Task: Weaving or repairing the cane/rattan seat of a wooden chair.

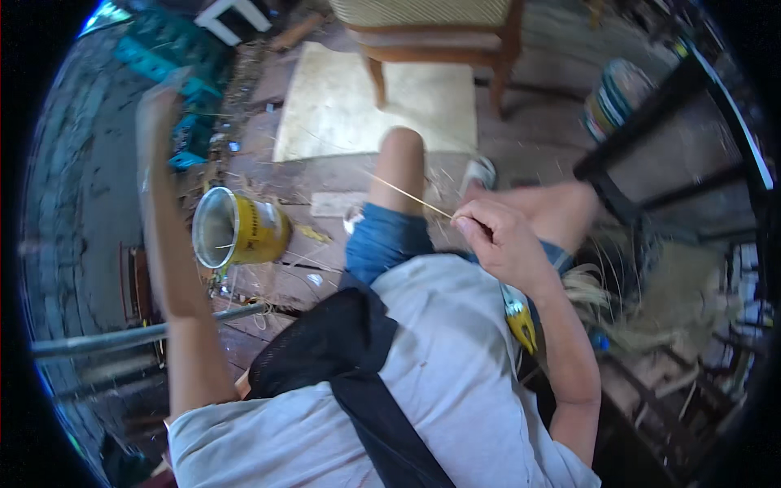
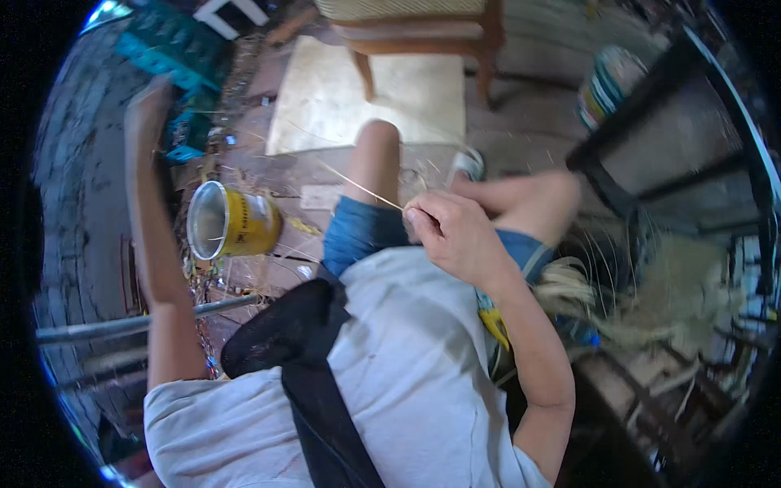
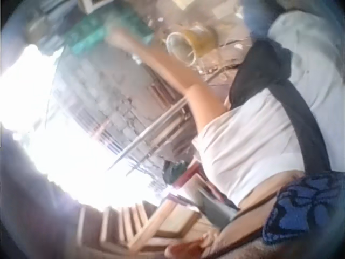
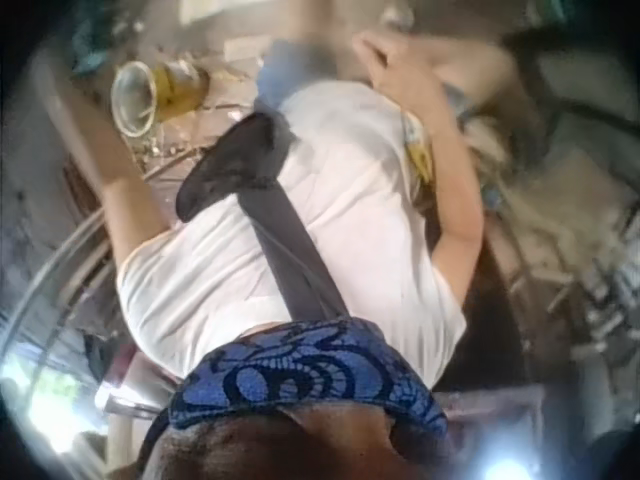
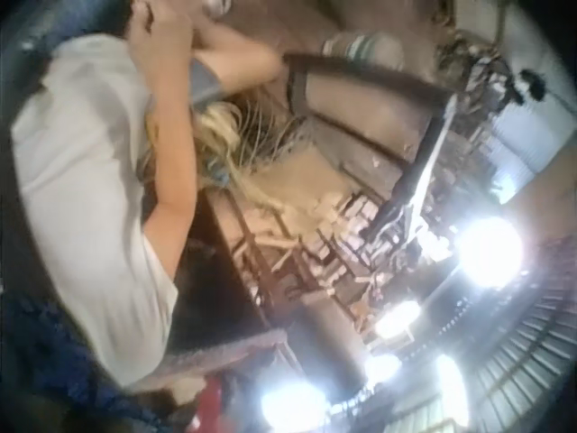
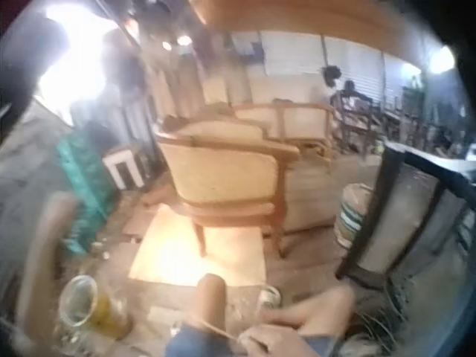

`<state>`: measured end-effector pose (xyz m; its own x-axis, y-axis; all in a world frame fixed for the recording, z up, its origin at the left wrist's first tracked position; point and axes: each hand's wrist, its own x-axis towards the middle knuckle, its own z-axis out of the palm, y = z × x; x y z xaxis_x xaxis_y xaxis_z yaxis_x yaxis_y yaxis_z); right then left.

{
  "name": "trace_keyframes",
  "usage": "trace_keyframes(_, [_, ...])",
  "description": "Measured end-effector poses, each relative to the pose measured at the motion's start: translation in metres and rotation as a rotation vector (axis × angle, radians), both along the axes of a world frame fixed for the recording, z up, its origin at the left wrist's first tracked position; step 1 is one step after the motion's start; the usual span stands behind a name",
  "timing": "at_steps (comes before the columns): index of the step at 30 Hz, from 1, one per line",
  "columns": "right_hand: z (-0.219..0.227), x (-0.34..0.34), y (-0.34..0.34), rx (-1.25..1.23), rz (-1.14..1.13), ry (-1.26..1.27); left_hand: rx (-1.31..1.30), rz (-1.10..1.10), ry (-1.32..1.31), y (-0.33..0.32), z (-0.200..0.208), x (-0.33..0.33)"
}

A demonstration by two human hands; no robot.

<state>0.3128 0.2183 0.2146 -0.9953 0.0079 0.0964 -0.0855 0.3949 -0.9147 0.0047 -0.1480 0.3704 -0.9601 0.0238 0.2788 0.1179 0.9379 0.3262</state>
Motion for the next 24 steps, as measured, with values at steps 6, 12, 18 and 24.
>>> trace_keyframes(6, [0.085,-0.052,0.012,0.227,0.083,0.27,0.683,-1.104,-0.384,0.163,-0.078,0.149])
trace_keyframes(12, [0.116,-0.072,0.075,0.203,0.013,0.026,0.61,-0.937,-0.358,0.121,-0.054,0.099])
trace_keyframes(18, [0.146,-0.083,0.153,0.403,-0.168,0.064,0.626,-0.733,-0.215,0.079,-0.049,0.043])
trace_keyframes(24, [0.169,-0.072,0.211,0.665,-0.4,0.139,0.375,-0.748,0.158,0.092,-0.037,0.022])
